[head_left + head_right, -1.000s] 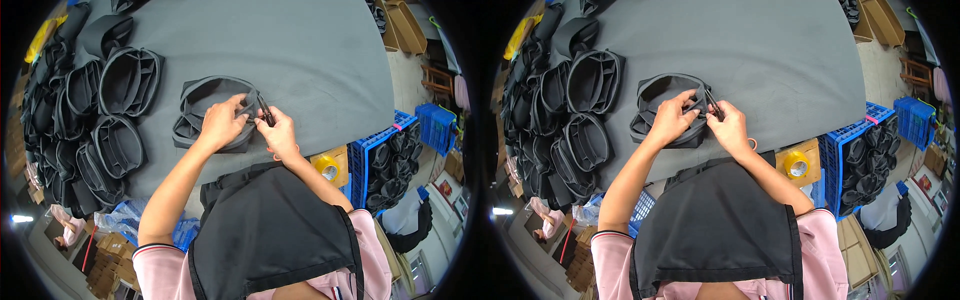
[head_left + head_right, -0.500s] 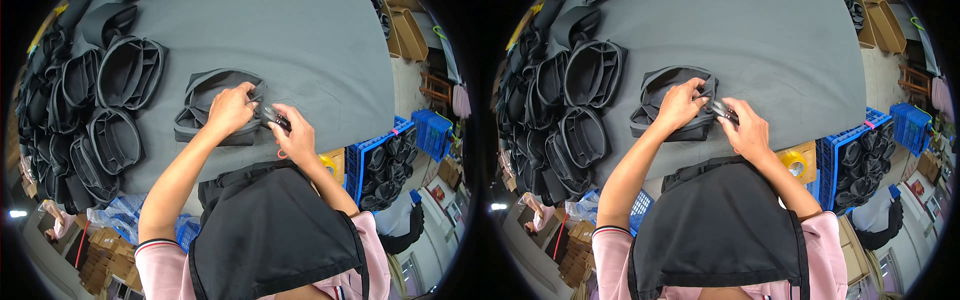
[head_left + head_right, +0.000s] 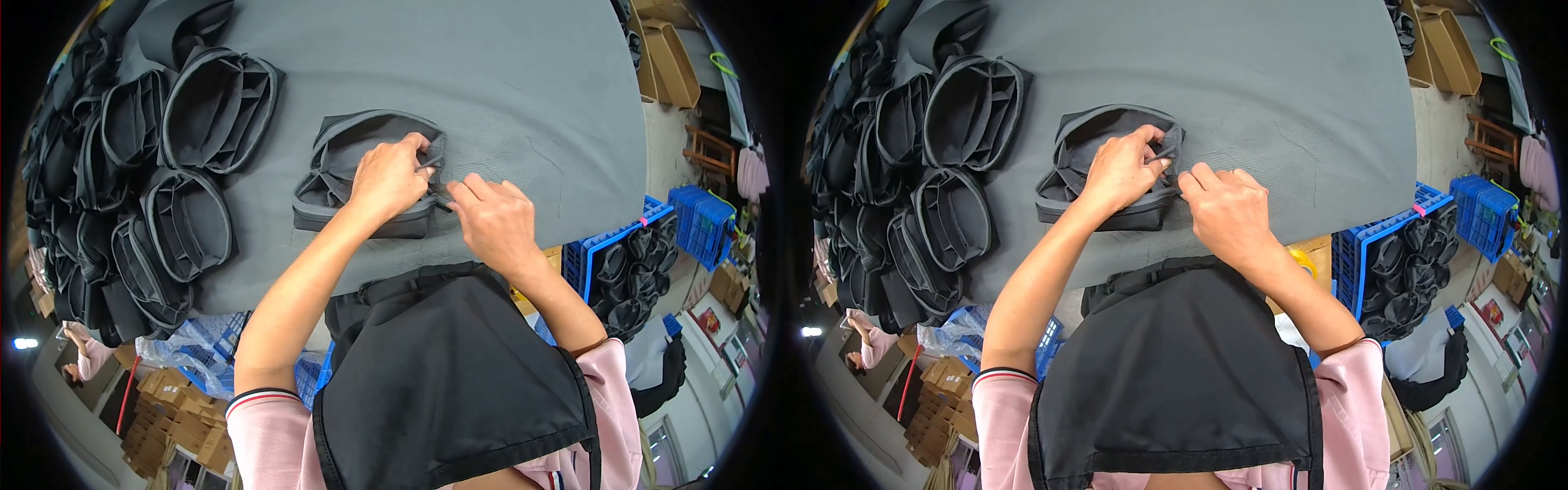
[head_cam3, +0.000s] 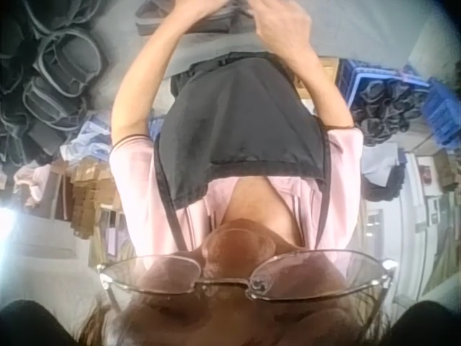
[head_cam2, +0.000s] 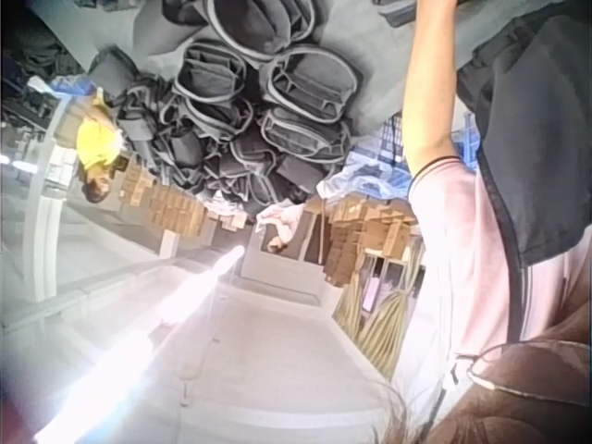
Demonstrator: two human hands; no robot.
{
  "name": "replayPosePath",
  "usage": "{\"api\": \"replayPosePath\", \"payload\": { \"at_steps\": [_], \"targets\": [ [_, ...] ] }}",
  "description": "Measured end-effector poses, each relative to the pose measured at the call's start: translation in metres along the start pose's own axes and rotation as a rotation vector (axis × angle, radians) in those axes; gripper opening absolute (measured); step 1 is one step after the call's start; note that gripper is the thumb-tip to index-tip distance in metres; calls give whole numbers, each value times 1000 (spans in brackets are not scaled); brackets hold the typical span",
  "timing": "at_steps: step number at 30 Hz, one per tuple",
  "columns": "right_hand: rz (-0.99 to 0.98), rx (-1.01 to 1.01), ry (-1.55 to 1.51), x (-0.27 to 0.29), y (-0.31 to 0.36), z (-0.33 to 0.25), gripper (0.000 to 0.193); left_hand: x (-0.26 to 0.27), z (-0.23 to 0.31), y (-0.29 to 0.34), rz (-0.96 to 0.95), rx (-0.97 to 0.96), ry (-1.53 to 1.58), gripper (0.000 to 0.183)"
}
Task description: Inspecting and trimming excess threads from soft black bag components using small shears.
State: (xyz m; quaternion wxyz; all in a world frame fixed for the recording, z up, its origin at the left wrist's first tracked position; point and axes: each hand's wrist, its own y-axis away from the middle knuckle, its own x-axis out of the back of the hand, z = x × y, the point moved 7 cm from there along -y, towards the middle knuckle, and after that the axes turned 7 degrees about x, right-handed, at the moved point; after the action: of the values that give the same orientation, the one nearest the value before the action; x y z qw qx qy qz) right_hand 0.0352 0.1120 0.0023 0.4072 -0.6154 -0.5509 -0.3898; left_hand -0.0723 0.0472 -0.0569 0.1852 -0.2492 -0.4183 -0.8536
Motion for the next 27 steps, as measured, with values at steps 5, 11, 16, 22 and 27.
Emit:
{"api": "replayPosePath", "payload": {
  "at_steps": [5, 11, 16, 22, 27],
  "targets": [
    [-41, -1, -8, 0, -1, 2, 23, 2, 1, 0, -1, 1, 25, 30],
    [142, -605, -973, -21, 29, 51, 25, 0, -6, 1, -1, 27, 67, 23],
    [72, -674, -970, -44, -22, 60, 38, -2, -2, 5, -67, 12, 19, 25],
    [202, -384, -523, -27, -37, 44, 21, -7, 23, 26, -30, -101, -51, 40],
    [123, -495, -491, -21, -36, 53, 21, -18, 25, 3, -94, -88, -185, 34]
  ]
}}
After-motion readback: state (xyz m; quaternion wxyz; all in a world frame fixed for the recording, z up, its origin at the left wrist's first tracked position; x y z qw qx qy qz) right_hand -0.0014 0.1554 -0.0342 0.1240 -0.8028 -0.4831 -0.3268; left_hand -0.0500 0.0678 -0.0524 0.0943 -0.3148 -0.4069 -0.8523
